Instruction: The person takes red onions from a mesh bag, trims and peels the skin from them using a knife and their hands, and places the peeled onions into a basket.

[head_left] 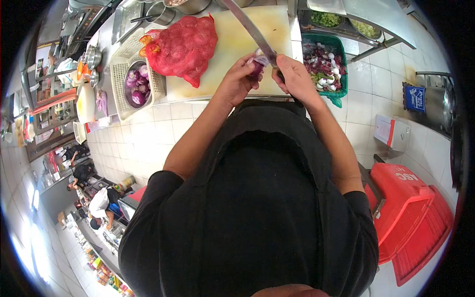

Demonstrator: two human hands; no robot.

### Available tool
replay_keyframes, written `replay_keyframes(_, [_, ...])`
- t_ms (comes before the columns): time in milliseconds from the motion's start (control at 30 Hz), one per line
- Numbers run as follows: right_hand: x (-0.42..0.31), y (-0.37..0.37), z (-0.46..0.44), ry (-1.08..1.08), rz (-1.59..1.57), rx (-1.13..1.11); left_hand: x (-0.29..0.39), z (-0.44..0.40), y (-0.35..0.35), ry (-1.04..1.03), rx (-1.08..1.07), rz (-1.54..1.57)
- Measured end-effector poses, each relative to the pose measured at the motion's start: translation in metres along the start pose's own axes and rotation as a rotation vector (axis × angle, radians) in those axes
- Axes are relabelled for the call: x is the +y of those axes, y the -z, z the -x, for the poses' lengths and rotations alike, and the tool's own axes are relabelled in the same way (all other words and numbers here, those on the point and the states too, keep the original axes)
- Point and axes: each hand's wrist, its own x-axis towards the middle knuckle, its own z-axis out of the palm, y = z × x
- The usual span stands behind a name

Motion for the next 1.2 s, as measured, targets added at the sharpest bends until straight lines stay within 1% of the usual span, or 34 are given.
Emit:
replay_keyframes(33, [-0.001,0.0,0.0,0.007,-0.005,-0.011,-0.001,-0.002,0.003,-0.001,0.007,0.0])
replay_keyframes(133, [-0.001,-0.001,-0.007,-0.098,0.007,0.107,-0.004,-0.003,0.007,-0.002,0.022,-0.028])
replay_keyframes(233, [0.014,0.006,-0.021,-0.218,-0.099,0.181,-0.008,-0.002,0.011,-0.001,-0.01,-0.087])
replay_keyframes(300, [0.029,0.011,-0.03,-0.266,-0.064,0.207,-0.01,-0.003,0.018,-0.004,-0.067,-0.084])
replay_keyframes(367, [0.047,0.021,-0.038,-0.346,0.001,0.222,-0.011,0.0,0.022,0.008,-0.07,-0.08])
replay_keyframes(467, [0.045,0.021,-0.033,-0.345,0.094,0.062,-0.013,0.004,0.023,0.019,-0.01,-0.028])
replay_keyframes(600, [0.023,0.006,-0.019,-0.317,-0.022,0.0,-0.015,0.001,0.027,-0.008,0.112,-0.009])
replay_keyframes(700, [0.005,0.005,-0.013,-0.388,-0.145,-0.135,-0.016,-0.002,0.036,-0.013,0.095,0.022])
replay_keyframes(800, [0.011,-0.003,-0.017,-0.374,-0.093,-0.181,-0.02,-0.007,0.039,-0.017,0.083,-0.038])
replay_keyframes(900, [0.017,-0.007,-0.018,-0.315,-0.132,-0.13,-0.018,-0.006,0.038,-0.022,0.1,-0.091])
replay_keyframes(1000, [0.022,0.0,-0.023,-0.231,-0.071,-0.143,-0.013,-0.007,0.036,0.009,0.082,-0.044])
replay_keyframes(1100, [0.02,0.004,-0.027,-0.272,-0.105,-0.037,-0.003,-0.006,0.035,0.014,-0.073,-0.016])
replay_keyframes(1133, [0.017,0.003,-0.026,-0.289,-0.077,-0.028,-0.002,-0.005,0.034,0.014,-0.061,-0.003])
replay_keyframes(1200, [0.011,0.001,-0.023,-0.262,-0.073,-0.078,-0.004,-0.005,0.032,0.016,-0.037,0.027])
